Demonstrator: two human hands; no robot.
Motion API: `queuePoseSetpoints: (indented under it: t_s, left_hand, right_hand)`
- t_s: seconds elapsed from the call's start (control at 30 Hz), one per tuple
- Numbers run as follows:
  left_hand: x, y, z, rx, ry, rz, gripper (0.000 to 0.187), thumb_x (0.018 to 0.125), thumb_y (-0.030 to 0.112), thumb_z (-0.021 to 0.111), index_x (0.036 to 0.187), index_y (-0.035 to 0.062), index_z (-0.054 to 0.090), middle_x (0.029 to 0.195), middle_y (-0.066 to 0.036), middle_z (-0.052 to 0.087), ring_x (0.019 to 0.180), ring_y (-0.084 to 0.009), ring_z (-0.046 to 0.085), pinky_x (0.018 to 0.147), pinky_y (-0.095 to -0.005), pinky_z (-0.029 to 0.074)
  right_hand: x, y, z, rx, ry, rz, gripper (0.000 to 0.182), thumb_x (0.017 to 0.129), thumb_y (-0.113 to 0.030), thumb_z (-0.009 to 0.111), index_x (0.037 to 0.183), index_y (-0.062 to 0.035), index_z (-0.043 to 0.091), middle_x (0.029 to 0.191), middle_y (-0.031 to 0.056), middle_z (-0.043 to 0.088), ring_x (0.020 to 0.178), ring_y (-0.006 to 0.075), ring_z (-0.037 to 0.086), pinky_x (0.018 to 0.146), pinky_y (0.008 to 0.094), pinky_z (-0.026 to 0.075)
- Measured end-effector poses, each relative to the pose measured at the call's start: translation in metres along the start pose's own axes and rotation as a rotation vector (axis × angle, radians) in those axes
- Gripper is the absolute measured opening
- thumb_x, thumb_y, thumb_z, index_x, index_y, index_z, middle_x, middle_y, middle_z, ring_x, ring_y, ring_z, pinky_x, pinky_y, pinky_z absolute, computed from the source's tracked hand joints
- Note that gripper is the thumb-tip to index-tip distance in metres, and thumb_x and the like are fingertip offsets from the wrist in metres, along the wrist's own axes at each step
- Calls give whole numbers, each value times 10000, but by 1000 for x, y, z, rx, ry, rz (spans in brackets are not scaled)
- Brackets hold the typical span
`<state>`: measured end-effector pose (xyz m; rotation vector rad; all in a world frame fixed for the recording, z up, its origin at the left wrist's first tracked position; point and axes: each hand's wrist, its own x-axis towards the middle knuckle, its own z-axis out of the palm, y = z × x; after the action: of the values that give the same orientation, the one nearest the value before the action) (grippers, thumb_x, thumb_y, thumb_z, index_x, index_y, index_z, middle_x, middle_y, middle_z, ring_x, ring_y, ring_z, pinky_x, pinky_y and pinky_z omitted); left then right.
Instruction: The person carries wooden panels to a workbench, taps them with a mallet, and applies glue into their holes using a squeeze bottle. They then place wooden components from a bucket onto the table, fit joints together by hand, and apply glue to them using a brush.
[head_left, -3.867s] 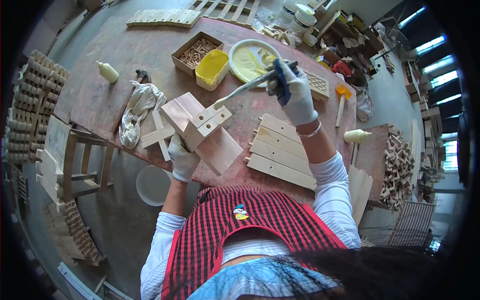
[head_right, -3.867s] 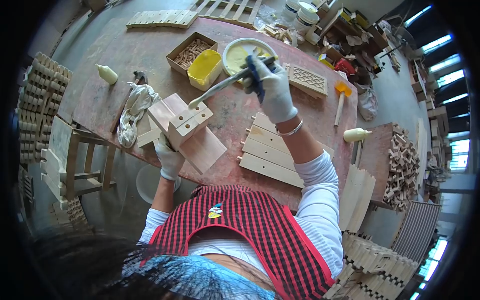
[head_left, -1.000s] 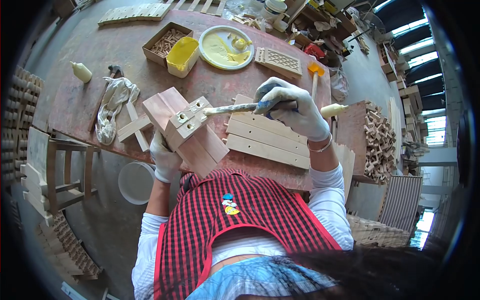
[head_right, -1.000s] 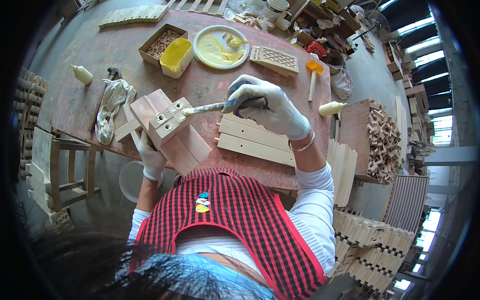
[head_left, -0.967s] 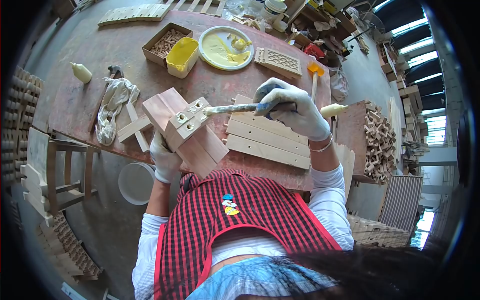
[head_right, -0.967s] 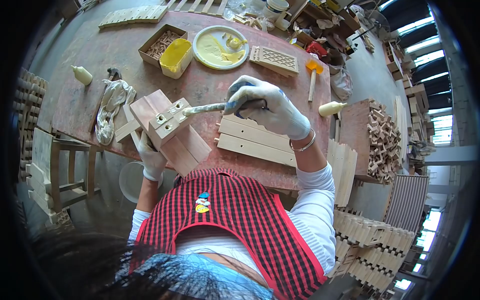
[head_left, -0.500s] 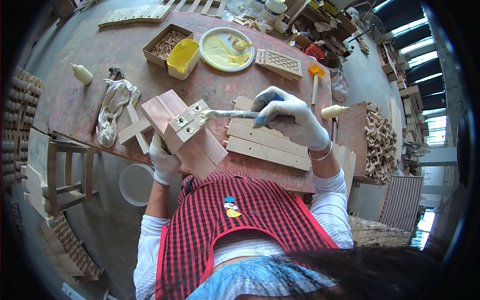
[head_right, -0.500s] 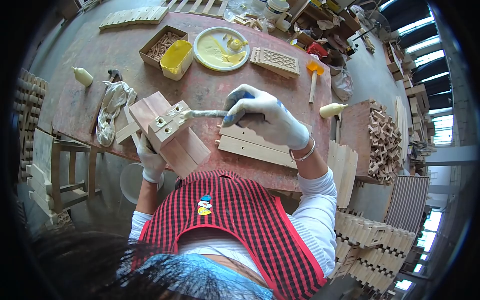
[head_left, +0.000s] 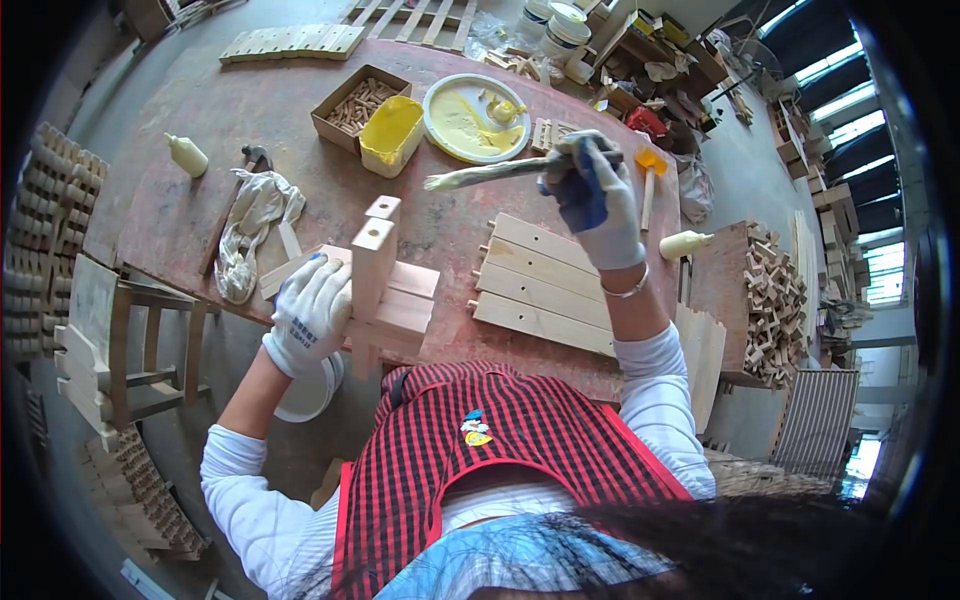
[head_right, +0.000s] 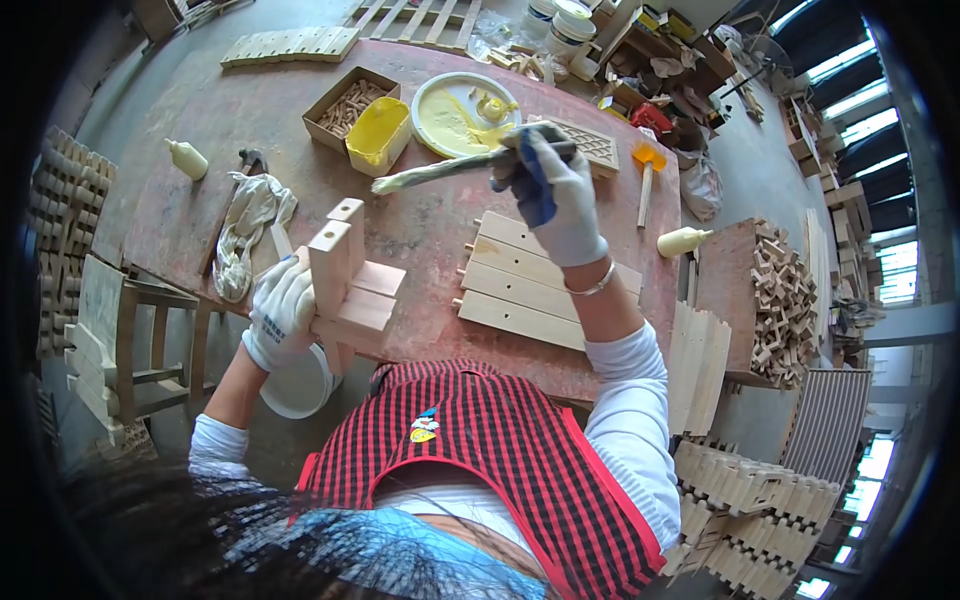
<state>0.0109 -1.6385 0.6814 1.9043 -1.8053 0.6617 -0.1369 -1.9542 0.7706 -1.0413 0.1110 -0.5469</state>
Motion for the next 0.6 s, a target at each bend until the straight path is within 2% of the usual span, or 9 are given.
queuePoseSetpoints:
  t_s: [0.03,0.17,0.33,0.5,0.6]
  left_hand:
    - [1,-3,-2,7,-1,-4,253,780,140,592,1008,31,597,1049,-121,645,947,-279,633,908,-415,494]
    - [-4,-5,-6,-16,-64,12,218,810,141,567,996,34,604,1061,-121,646,954,-272,640,933,-419,494]
    - [-12,-8,0,-38,-45,-35,227,807,143,574,1001,29,602,1067,-122,648,959,-270,646,943,-425,494]
    - [-14,-13,3,-46,-30,-50,229,811,144,575,1007,27,601,1076,-125,649,963,-270,647,943,-428,496]
    - [-15,-14,6,-60,-30,-55,233,817,153,571,1010,26,601,1078,-128,648,961,-274,647,943,-431,496]
  right_hand:
    - [3,5,7,3,-7,2,103,945,-62,537,992,4,600,837,124,670,680,160,626,667,243,526]
    - [-2,24,39,-312,-66,-131,129,863,39,559,973,1,614,876,101,663,687,139,605,666,236,512]
    - [-10,27,42,-394,-272,-79,214,781,109,567,956,4,632,952,86,637,747,124,584,689,219,494]
    - [-18,36,39,-383,-241,42,227,751,118,582,933,3,653,1018,84,606,818,127,565,708,206,477]
    - [-15,34,36,-428,-300,14,236,739,130,599,924,-4,657,1029,87,601,849,138,569,723,215,486]
